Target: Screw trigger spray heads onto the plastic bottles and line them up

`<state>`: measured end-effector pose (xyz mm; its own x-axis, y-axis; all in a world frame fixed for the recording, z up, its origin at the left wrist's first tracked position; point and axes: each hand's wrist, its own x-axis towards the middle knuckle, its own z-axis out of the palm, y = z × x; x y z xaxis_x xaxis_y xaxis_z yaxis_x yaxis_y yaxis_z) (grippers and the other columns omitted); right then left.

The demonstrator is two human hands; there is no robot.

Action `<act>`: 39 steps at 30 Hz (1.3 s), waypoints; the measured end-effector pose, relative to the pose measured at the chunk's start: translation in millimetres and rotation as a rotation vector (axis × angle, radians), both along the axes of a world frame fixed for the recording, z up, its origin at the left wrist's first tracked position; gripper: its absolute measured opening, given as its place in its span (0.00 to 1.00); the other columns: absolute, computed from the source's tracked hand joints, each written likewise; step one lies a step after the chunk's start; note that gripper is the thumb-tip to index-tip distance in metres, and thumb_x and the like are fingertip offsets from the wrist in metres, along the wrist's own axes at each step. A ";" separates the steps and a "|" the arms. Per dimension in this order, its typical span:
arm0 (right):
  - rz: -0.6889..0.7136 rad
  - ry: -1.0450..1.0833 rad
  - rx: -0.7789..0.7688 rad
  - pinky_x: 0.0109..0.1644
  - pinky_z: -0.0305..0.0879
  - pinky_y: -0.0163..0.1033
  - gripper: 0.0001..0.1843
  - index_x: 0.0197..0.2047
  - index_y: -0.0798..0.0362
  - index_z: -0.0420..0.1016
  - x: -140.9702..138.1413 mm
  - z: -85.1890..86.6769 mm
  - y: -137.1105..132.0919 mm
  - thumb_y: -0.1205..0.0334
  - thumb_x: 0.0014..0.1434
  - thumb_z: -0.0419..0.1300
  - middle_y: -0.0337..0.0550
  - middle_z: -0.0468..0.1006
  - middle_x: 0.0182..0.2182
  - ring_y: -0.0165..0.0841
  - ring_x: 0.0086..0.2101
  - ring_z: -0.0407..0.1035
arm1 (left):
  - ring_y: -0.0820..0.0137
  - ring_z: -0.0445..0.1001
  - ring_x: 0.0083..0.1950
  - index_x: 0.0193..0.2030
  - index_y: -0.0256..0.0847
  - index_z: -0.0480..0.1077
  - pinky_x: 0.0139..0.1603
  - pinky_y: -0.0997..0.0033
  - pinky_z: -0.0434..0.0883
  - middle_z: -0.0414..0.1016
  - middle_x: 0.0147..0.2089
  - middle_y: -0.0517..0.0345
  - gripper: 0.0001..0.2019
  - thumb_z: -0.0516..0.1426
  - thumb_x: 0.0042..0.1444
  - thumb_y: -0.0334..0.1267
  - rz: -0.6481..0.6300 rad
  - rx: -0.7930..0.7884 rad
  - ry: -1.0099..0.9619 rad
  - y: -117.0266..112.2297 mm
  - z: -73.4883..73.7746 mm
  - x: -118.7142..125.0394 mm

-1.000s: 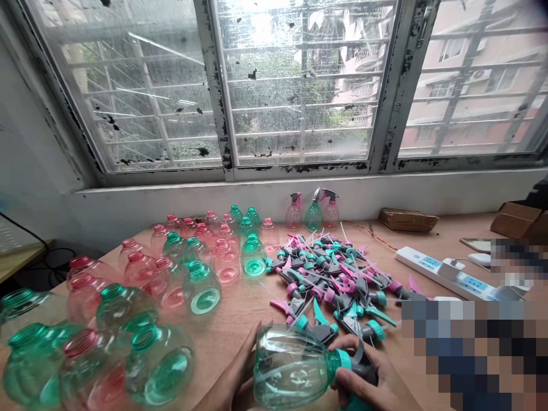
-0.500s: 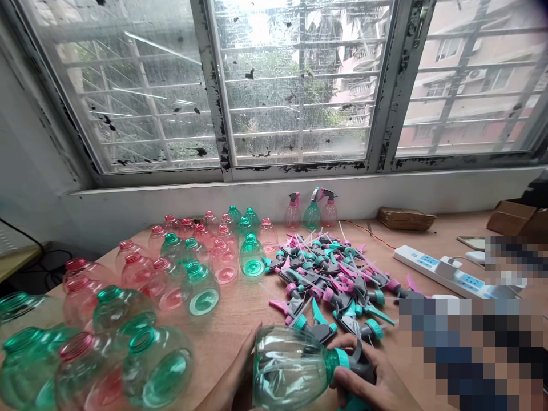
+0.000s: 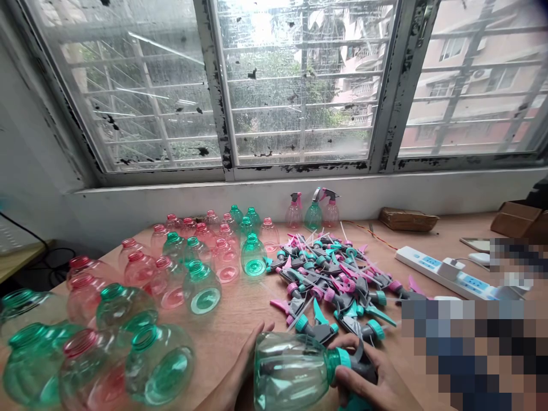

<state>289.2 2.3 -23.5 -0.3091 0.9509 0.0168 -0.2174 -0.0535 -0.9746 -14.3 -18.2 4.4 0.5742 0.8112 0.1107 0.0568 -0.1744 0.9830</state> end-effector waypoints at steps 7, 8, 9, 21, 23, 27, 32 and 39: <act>-0.006 0.016 -0.013 0.30 0.67 0.32 0.27 0.47 0.55 0.75 0.3 1.4 -0.8 0.43 0.56 0.73 0.40 0.86 0.20 0.31 0.23 0.77 | 0.51 0.48 0.82 0.76 0.73 0.33 0.81 0.42 0.42 0.38 0.84 0.67 0.48 0.63 0.62 0.45 -0.050 -0.040 -0.060 3.5 -3.7 -1.7; -0.008 0.014 -0.013 0.30 0.67 0.32 0.26 0.47 0.55 0.75 0.5 1.1 -0.8 0.43 0.56 0.73 0.40 0.86 0.20 0.31 0.23 0.77 | 0.50 0.44 0.83 0.76 0.71 0.33 0.81 0.41 0.40 0.38 0.84 0.67 0.49 0.64 0.60 0.47 -0.053 -0.031 -0.055 4.6 -5.2 -3.2; -0.012 0.009 -0.013 0.30 0.67 0.31 0.26 0.47 0.55 0.75 0.7 0.8 -0.8 0.43 0.56 0.73 0.40 0.86 0.20 0.31 0.23 0.78 | 0.49 0.41 0.83 0.77 0.70 0.34 0.81 0.40 0.39 0.38 0.84 0.66 0.50 0.65 0.59 0.49 -0.051 -0.015 -0.045 5.5 -6.9 -4.6; -0.017 0.048 -0.026 0.28 0.70 0.30 0.27 0.44 0.55 0.76 -1.5 7.7 -2.0 0.43 0.53 0.75 0.38 0.85 0.21 0.30 0.23 0.78 | 0.49 0.55 0.80 0.75 0.74 0.37 0.80 0.42 0.48 0.42 0.84 0.69 0.50 0.66 0.57 0.49 -0.060 -0.050 -0.054 10.2 -14.6 -7.1; -0.019 0.046 -0.034 0.29 0.70 0.29 0.27 0.44 0.54 0.76 -1.7 8.3 -2.4 0.43 0.53 0.76 0.38 0.85 0.21 0.30 0.23 0.79 | 0.48 0.48 0.82 0.76 0.71 0.38 0.81 0.44 0.46 0.38 0.84 0.69 0.52 0.68 0.53 0.53 -0.088 -0.035 -0.074 10.1 -13.0 -8.4; -0.017 0.051 -0.040 0.28 0.70 0.28 0.28 0.44 0.55 0.76 -1.9 7.9 -2.3 0.43 0.53 0.76 0.37 0.85 0.21 0.29 0.23 0.79 | 0.48 0.42 0.83 0.77 0.69 0.37 0.82 0.43 0.36 0.38 0.84 0.66 0.54 0.68 0.53 0.54 -0.051 0.004 -0.024 9.9 -9.8 -7.6; -0.008 0.057 -0.044 0.29 0.70 0.29 0.27 0.45 0.55 0.76 -0.9 7.1 -2.0 0.43 0.53 0.76 0.38 0.86 0.22 0.29 0.23 0.79 | 0.52 0.56 0.80 0.74 0.79 0.39 0.81 0.39 0.37 0.46 0.83 0.73 0.44 0.63 0.62 0.48 -0.011 -0.044 -0.022 6.2 -2.5 -1.7; -0.011 0.042 -0.018 0.29 0.71 0.31 0.27 0.44 0.55 0.76 -0.6 8.0 -2.1 0.42 0.54 0.74 0.39 0.86 0.22 0.30 0.23 0.78 | 0.50 0.44 0.83 0.75 0.71 0.47 0.80 0.47 0.50 0.37 0.84 0.73 0.41 0.63 0.61 0.50 -0.061 -0.151 -0.211 0.0 7.9 4.7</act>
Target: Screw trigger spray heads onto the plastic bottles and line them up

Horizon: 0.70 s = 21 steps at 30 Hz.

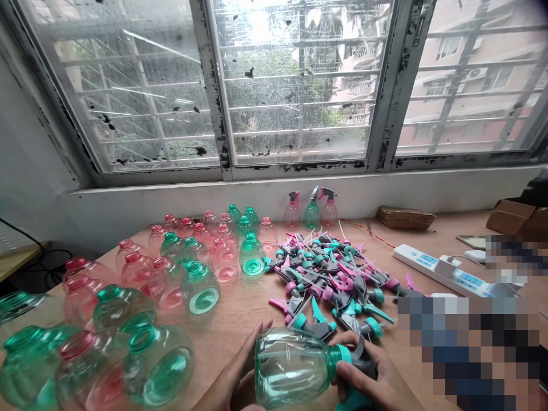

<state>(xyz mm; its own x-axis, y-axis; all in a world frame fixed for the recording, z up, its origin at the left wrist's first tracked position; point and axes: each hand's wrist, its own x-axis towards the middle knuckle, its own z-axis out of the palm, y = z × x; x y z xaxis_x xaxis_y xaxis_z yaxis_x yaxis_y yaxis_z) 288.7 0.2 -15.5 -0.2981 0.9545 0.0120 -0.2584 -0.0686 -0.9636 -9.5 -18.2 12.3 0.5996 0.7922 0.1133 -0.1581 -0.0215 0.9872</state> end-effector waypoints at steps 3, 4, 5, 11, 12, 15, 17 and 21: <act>-0.017 0.007 -0.007 0.28 0.70 0.31 0.28 0.44 0.55 0.76 -0.4 0.3 0.4 0.42 0.53 0.75 0.39 0.85 0.21 0.31 0.23 0.78 | 0.50 0.48 0.82 0.74 0.72 0.47 0.80 0.45 0.51 0.39 0.84 0.72 0.41 0.64 0.61 0.46 0.032 0.040 0.062 0.2 1.2 1.1; -0.023 0.007 -0.014 0.29 0.70 0.31 0.28 0.44 0.55 0.76 -0.5 0.4 0.6 0.42 0.53 0.75 0.39 0.85 0.21 0.31 0.23 0.78 | 0.51 0.49 0.82 0.74 0.74 0.46 0.81 0.45 0.48 0.40 0.84 0.72 0.42 0.64 0.61 0.44 0.052 0.068 0.094 0.6 0.5 0.8; -0.028 0.006 -0.020 0.29 0.70 0.31 0.28 0.44 0.55 0.76 -0.7 0.5 0.8 0.42 0.53 0.75 0.39 0.85 0.21 0.31 0.23 0.78 | 0.52 0.49 0.82 0.74 0.76 0.45 0.81 0.45 0.45 0.42 0.84 0.72 0.43 0.64 0.61 0.42 0.073 0.097 0.127 1.1 -0.7 0.2; -0.008 0.002 -0.011 0.29 0.70 0.33 0.28 0.43 0.54 0.75 -2.6 0.9 0.5 0.41 0.52 0.75 0.38 0.83 0.21 0.33 0.23 0.78 | 0.52 0.43 0.83 0.75 0.74 0.38 0.81 0.41 0.37 0.42 0.84 0.69 0.47 0.64 0.60 0.47 0.035 0.143 0.147 5.6 -13.9 -7.7; -0.002 0.001 -0.010 0.29 0.70 0.33 0.28 0.44 0.54 0.75 -2.8 1.0 0.3 0.41 0.52 0.75 0.37 0.83 0.21 0.33 0.22 0.78 | 0.51 0.42 0.84 0.76 0.72 0.38 0.81 0.41 0.37 0.40 0.84 0.68 0.47 0.64 0.60 0.50 0.022 0.146 0.128 6.4 -15.9 -8.9; 0.006 -0.001 -0.012 0.29 0.69 0.33 0.27 0.44 0.54 0.76 -2.6 1.2 0.0 0.41 0.53 0.74 0.37 0.83 0.21 0.32 0.23 0.78 | 0.51 0.41 0.84 0.77 0.68 0.40 0.81 0.42 0.39 0.40 0.84 0.65 0.45 0.63 0.60 0.50 0.030 0.167 0.141 7.8 -19.4 -10.7; 0.006 -0.002 -0.008 0.29 0.69 0.32 0.27 0.44 0.54 0.76 -2.0 1.0 0.0 0.42 0.53 0.74 0.37 0.84 0.21 0.32 0.23 0.78 | 0.51 0.45 0.83 0.76 0.70 0.40 0.81 0.42 0.43 0.41 0.84 0.65 0.46 0.65 0.60 0.46 0.051 0.183 0.176 7.9 -19.4 -10.3; 0.007 0.009 -0.018 0.29 0.69 0.32 0.27 0.44 0.54 0.76 -1.4 0.8 -0.3 0.42 0.53 0.75 0.38 0.84 0.21 0.32 0.23 0.78 | 0.53 0.47 0.83 0.75 0.74 0.38 0.80 0.41 0.47 0.42 0.84 0.66 0.46 0.63 0.62 0.40 0.073 0.186 0.206 7.1 -17.3 -8.5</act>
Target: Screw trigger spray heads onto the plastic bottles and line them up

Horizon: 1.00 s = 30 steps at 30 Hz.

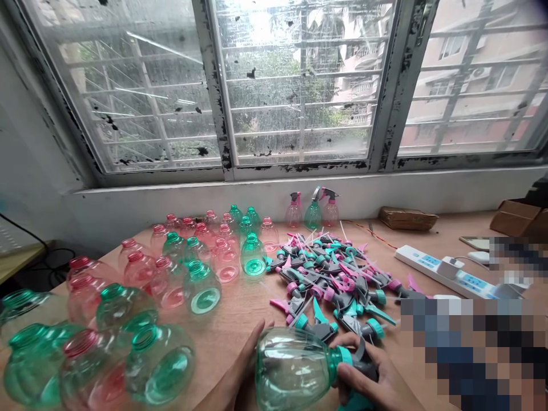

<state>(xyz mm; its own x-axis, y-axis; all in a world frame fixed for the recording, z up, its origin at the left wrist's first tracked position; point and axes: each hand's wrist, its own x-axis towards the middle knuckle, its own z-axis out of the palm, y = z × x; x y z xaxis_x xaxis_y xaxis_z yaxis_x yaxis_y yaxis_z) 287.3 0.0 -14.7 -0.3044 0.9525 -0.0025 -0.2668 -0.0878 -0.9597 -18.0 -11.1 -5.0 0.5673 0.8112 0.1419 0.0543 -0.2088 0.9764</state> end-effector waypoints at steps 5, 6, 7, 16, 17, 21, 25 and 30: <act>0.021 0.007 -0.004 0.29 0.68 0.31 0.26 0.43 0.54 0.76 -0.6 3.2 -1.1 0.43 0.53 0.75 0.36 0.83 0.22 0.30 0.23 0.77 | 0.48 0.40 0.83 0.77 0.68 0.37 0.81 0.41 0.42 0.36 0.85 0.64 0.53 0.68 0.54 0.51 -0.086 -0.064 -0.123 1.2 -3.5 -0.9; 0.025 0.004 0.000 0.29 0.69 0.31 0.26 0.43 0.54 0.76 -0.7 3.7 -1.0 0.43 0.54 0.75 0.36 0.83 0.22 0.30 0.23 0.77 | 0.48 0.38 0.84 0.77 0.67 0.39 0.81 0.41 0.42 0.36 0.85 0.64 0.53 0.69 0.53 0.52 -0.094 -0.078 -0.147 1.5 -4.6 -1.2; 0.028 0.001 0.005 0.30 0.69 0.31 0.26 0.43 0.54 0.77 -0.8 4.0 -0.9 0.43 0.54 0.75 0.36 0.82 0.22 0.30 0.23 0.77 | 0.48 0.36 0.84 0.77 0.66 0.40 0.81 0.41 0.43 0.35 0.85 0.64 0.53 0.69 0.53 0.52 -0.093 -0.085 -0.155 1.9 -5.4 -1.4; 0.036 -0.014 0.016 0.29 0.72 0.34 0.25 0.43 0.54 0.76 -0.5 1.5 0.4 0.42 0.54 0.74 0.38 0.83 0.22 0.33 0.23 0.78 | 0.55 0.47 0.83 0.75 0.76 0.36 0.81 0.39 0.37 0.43 0.84 0.69 0.47 0.63 0.63 0.40 -0.025 -0.051 -0.008 -0.5 4.8 -0.8; 0.039 -0.012 0.018 0.29 0.72 0.33 0.25 0.42 0.54 0.76 -0.5 1.6 0.3 0.42 0.54 0.74 0.38 0.83 0.22 0.33 0.23 0.78 | 0.55 0.46 0.83 0.75 0.76 0.36 0.81 0.40 0.39 0.42 0.84 0.70 0.47 0.63 0.62 0.41 -0.042 -0.062 -0.036 -1.1 7.7 -0.2; 0.038 -0.013 0.022 0.30 0.72 0.33 0.26 0.42 0.54 0.77 -0.3 1.7 0.1 0.42 0.53 0.75 0.37 0.83 0.22 0.32 0.24 0.78 | 0.53 0.42 0.84 0.76 0.71 0.41 0.81 0.45 0.45 0.38 0.84 0.70 0.40 0.60 0.64 0.48 -0.097 -0.139 -0.143 -5.2 22.0 6.1; 0.040 -0.024 0.040 0.29 0.71 0.34 0.25 0.42 0.54 0.76 0.4 0.2 1.0 0.42 0.55 0.73 0.38 0.83 0.22 0.33 0.23 0.78 | 0.51 0.48 0.82 0.76 0.71 0.40 0.80 0.44 0.50 0.38 0.84 0.69 0.39 0.59 0.66 0.46 -0.087 -0.112 -0.099 -10.8 31.7 11.5; 0.054 -0.004 0.040 0.29 0.71 0.33 0.25 0.42 0.54 0.76 0.7 -2.0 2.4 0.42 0.56 0.73 0.38 0.83 0.22 0.32 0.23 0.78 | 0.52 0.47 0.83 0.76 0.71 0.32 0.80 0.40 0.44 0.35 0.85 0.69 0.43 0.59 0.66 0.44 -0.084 -0.042 0.003 -12.2 30.2 6.0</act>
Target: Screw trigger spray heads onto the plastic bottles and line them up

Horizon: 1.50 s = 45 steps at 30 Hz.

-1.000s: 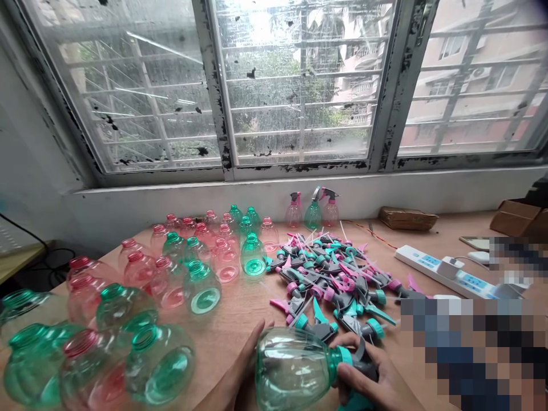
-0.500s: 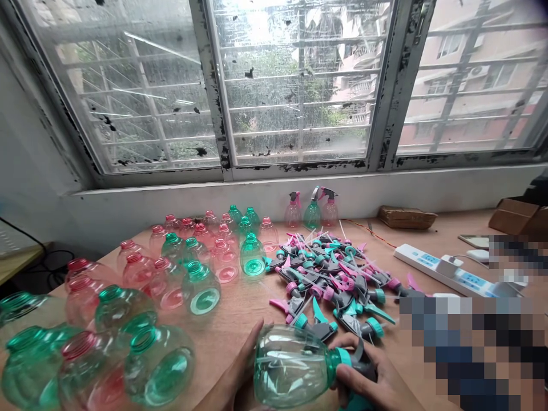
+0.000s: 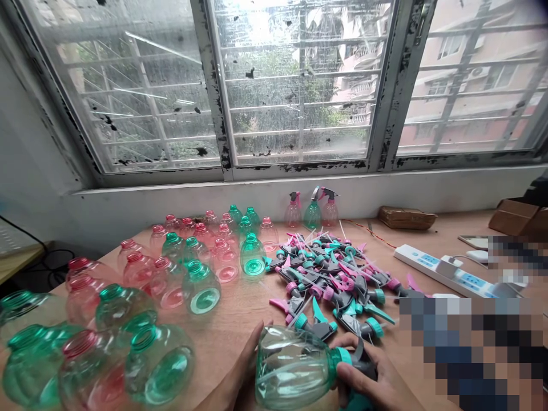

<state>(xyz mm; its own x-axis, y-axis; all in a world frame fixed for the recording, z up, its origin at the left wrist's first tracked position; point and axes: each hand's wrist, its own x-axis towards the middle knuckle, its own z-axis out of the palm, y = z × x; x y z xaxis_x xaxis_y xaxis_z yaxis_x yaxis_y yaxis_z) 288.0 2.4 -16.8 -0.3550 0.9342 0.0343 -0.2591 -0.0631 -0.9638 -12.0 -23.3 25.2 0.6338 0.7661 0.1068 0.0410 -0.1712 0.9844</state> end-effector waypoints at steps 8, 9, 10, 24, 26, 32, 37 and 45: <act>-0.030 -0.031 -0.010 0.29 0.71 0.35 0.23 0.39 0.56 0.78 0.3 1.7 -2.4 0.43 0.55 0.73 0.44 0.88 0.25 0.33 0.23 0.79 | 0.51 0.52 0.81 0.75 0.71 0.45 0.79 0.46 0.54 0.38 0.84 0.70 0.41 0.62 0.63 0.43 0.028 -0.103 -0.174 1.7 -6.2 7.8; -0.035 -0.033 -0.020 0.29 0.71 0.35 0.23 0.38 0.56 0.79 -0.1 2.5 -3.0 0.43 0.55 0.73 0.45 0.88 0.25 0.33 0.23 0.79 | 0.53 0.55 0.80 0.75 0.73 0.45 0.79 0.48 0.56 0.40 0.84 0.71 0.40 0.62 0.64 0.40 0.058 -0.103 -0.153 1.0 -7.2 8.1; -0.039 -0.036 -0.034 0.29 0.71 0.34 0.23 0.38 0.57 0.79 -0.6 3.3 -3.6 0.43 0.55 0.74 0.46 0.89 0.24 0.33 0.23 0.79 | 0.55 0.57 0.80 0.74 0.74 0.46 0.79 0.50 0.57 0.41 0.84 0.72 0.39 0.61 0.65 0.38 0.089 -0.095 -0.125 0.8 -8.7 7.5; -0.049 0.003 -0.035 0.27 0.69 0.30 0.24 0.37 0.57 0.81 -0.8 -0.2 -2.1 0.43 0.54 0.75 0.45 0.89 0.23 0.30 0.22 0.79 | 0.54 0.52 0.82 0.74 0.76 0.46 0.78 0.53 0.60 0.43 0.84 0.70 0.36 0.58 0.67 0.40 0.137 -0.085 -0.061 -1.5 -5.4 7.2; -0.052 0.019 -0.040 0.27 0.70 0.30 0.24 0.38 0.57 0.80 -0.8 -1.9 -2.0 0.44 0.54 0.75 0.45 0.89 0.23 0.30 0.22 0.80 | 0.54 0.52 0.82 0.74 0.78 0.44 0.78 0.51 0.59 0.43 0.83 0.72 0.39 0.61 0.65 0.42 0.137 -0.060 -0.046 -1.1 -7.8 3.8; -0.031 0.040 -0.043 0.27 0.70 0.28 0.23 0.39 0.57 0.80 -0.9 -2.4 -2.1 0.45 0.54 0.76 0.43 0.89 0.23 0.29 0.22 0.80 | 0.52 0.47 0.83 0.76 0.66 0.44 0.78 0.47 0.56 0.40 0.84 0.62 0.40 0.61 0.64 0.46 0.054 -0.089 -0.182 0.9 -5.5 7.3; -0.025 0.070 -0.092 0.26 0.71 0.28 0.23 0.38 0.58 0.80 -0.9 -0.6 -1.4 0.45 0.53 0.76 0.43 0.89 0.22 0.29 0.21 0.80 | 0.61 0.53 0.81 0.72 0.75 0.50 0.78 0.54 0.57 0.51 0.82 0.68 0.35 0.59 0.67 0.36 0.068 -0.097 -0.171 0.6 -1.1 10.1; -0.027 -0.009 -0.111 0.27 0.70 0.30 0.27 0.36 0.58 0.81 -1.1 0.4 -4.7 0.41 0.51 0.76 0.45 0.88 0.21 0.31 0.21 0.80 | 0.51 0.51 0.82 0.74 0.67 0.50 0.78 0.42 0.54 0.45 0.84 0.60 0.35 0.59 0.65 0.50 0.065 -0.186 -0.224 4.3 -19.8 4.1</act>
